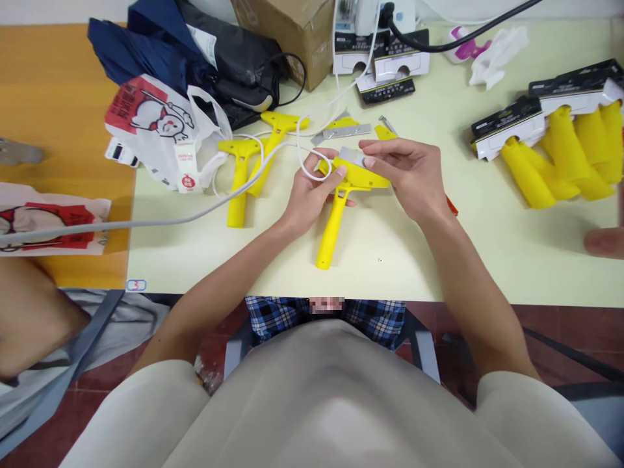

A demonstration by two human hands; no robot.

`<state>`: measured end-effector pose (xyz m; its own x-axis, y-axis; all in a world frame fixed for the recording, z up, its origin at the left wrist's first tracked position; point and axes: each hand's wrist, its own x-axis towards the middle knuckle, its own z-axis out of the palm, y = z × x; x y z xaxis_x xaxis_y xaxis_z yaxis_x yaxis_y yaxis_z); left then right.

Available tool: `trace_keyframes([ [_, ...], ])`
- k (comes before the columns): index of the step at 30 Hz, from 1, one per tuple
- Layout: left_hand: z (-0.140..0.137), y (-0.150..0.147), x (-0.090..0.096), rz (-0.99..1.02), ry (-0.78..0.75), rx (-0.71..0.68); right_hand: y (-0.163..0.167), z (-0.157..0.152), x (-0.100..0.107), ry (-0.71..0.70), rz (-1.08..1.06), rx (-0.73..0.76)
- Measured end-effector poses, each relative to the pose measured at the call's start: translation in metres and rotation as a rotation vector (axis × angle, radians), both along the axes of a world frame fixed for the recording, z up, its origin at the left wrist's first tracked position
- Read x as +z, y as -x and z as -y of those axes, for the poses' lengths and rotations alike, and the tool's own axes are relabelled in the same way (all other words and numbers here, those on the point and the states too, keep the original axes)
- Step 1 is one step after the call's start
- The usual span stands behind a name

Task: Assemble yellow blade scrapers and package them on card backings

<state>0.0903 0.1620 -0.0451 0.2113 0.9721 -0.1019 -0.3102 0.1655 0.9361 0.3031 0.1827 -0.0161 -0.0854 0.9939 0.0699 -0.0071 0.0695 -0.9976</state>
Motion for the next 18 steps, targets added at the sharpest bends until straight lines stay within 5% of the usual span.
trace_keyframes([
  [4, 0.0, -0.001, -0.002, -0.024, 0.008, 0.018, -0.008, -0.004, 0.0, 0.074, 0.005, 0.106],
  [18, 0.008, -0.003, 0.004, -0.107, -0.028, 0.036, -0.008, 0.004, 0.012, 0.084, 0.157, 0.123],
])
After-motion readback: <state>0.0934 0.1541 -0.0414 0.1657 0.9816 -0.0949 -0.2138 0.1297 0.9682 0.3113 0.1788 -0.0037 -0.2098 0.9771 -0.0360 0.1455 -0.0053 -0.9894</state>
